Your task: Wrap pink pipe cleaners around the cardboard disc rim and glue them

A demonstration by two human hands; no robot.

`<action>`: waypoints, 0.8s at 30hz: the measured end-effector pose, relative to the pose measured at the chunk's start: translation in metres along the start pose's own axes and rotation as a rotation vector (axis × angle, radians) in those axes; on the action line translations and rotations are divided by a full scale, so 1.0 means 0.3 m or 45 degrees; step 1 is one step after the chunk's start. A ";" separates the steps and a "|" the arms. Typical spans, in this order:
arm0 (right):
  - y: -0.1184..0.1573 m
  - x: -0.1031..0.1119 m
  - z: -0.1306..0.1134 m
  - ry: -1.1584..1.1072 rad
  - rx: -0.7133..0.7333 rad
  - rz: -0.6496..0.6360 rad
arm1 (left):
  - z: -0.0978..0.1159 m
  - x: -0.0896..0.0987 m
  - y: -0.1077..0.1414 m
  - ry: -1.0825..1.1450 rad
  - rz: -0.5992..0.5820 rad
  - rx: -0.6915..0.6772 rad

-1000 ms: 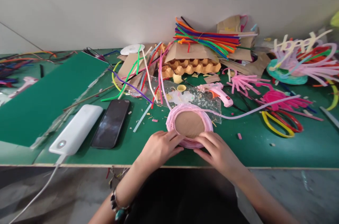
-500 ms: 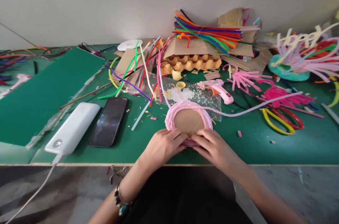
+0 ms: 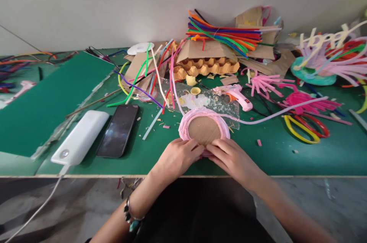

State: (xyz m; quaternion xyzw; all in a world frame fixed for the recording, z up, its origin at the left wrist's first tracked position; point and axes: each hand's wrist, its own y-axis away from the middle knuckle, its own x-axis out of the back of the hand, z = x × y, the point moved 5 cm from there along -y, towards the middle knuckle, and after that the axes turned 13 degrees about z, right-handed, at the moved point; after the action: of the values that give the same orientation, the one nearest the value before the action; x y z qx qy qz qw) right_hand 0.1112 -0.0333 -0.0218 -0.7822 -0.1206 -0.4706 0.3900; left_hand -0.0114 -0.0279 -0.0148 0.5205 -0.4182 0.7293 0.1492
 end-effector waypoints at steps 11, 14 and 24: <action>0.018 0.080 0.056 -0.057 -0.128 0.261 | 0.013 0.000 -0.001 -0.011 -0.093 0.008; 0.026 0.089 0.076 0.049 -0.111 0.247 | 0.010 -0.001 -0.002 -0.010 -0.094 0.054; 0.024 0.065 0.071 -0.025 -0.088 0.201 | 0.018 0.044 -0.003 0.058 0.126 0.039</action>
State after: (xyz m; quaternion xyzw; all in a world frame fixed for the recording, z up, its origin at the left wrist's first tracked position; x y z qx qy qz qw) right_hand 0.1392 -0.0262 -0.0146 -0.8068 -0.0461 -0.4347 0.3975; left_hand -0.0129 -0.0343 -0.0022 0.4848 -0.4285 0.7538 0.1144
